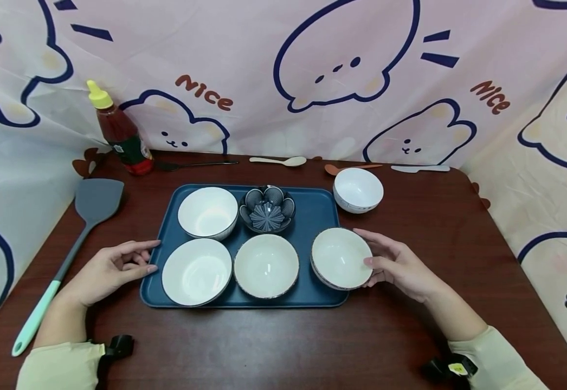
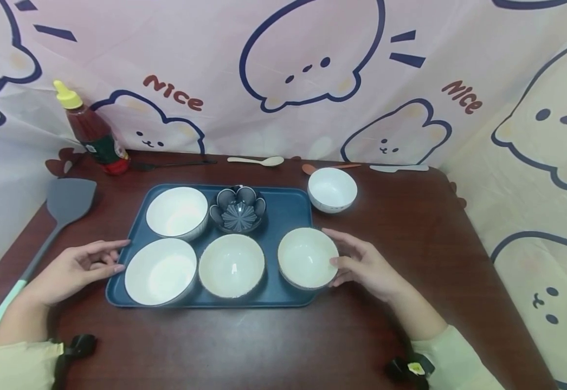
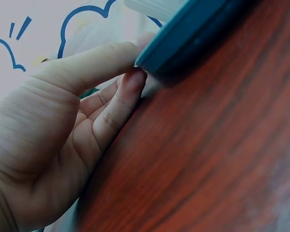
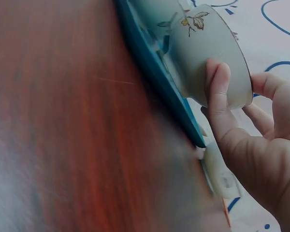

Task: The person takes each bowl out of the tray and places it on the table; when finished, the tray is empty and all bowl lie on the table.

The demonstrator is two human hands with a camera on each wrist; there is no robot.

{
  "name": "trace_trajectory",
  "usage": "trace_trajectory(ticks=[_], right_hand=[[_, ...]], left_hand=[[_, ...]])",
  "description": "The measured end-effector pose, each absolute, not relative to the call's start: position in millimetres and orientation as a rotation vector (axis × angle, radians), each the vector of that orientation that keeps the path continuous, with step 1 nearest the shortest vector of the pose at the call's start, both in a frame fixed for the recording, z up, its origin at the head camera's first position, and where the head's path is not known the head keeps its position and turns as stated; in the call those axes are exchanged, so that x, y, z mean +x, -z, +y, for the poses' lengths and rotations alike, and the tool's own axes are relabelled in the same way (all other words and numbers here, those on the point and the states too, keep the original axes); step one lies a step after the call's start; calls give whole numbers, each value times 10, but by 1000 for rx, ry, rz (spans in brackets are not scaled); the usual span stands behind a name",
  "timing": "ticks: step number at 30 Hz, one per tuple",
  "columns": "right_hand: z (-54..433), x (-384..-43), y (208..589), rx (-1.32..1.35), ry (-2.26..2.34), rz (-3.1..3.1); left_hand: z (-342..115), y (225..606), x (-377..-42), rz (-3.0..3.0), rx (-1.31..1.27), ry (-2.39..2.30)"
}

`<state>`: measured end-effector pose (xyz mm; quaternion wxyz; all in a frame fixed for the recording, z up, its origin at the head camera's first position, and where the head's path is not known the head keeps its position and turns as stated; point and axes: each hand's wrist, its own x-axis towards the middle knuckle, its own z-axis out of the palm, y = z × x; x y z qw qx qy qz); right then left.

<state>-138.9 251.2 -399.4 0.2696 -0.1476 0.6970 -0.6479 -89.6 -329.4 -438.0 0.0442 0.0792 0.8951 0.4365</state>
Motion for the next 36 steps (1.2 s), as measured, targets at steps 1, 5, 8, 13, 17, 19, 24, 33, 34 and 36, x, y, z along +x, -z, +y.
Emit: trace_trajectory(ticks=[1, 5, 8, 13, 17, 19, 24, 33, 34, 36], right_hand=[[2534, -1392, 3979, -399, 1751, 1887], [2634, -1403, 3929, -398, 1760, 1924], [2720, -1410, 3913, -397, 1768, 1946], [2876, -1424, 3910, -397, 1790, 1969], [3002, -1456, 3915, -398, 1833, 1959], [3064, -1480, 3918, -393, 1861, 1943], [3221, -1557, 3915, -344, 1929, 1912], [3486, -1734, 3929, -272, 2048, 1848], [3513, -1755, 3935, -269, 2060, 1844], [3563, -1800, 3946, -265, 2082, 1835]], left_hand=[[-3295, 4380, -896, 2737, 244, -1334], [-3294, 4375, -895, 2739, 241, -1332], [-3291, 4365, -897, 2737, 233, -1323], [-3285, 4354, -900, 2727, 222, -1317], [-3285, 4354, -897, 2725, 223, -1320], [-3285, 4355, -894, 2725, 223, -1323], [-3285, 4359, -892, 2724, 233, -1332], [-3284, 4360, -900, 2727, 239, -1335], [-3284, 4360, -898, 2727, 239, -1337], [-3285, 4362, -892, 2729, 236, -1336]])
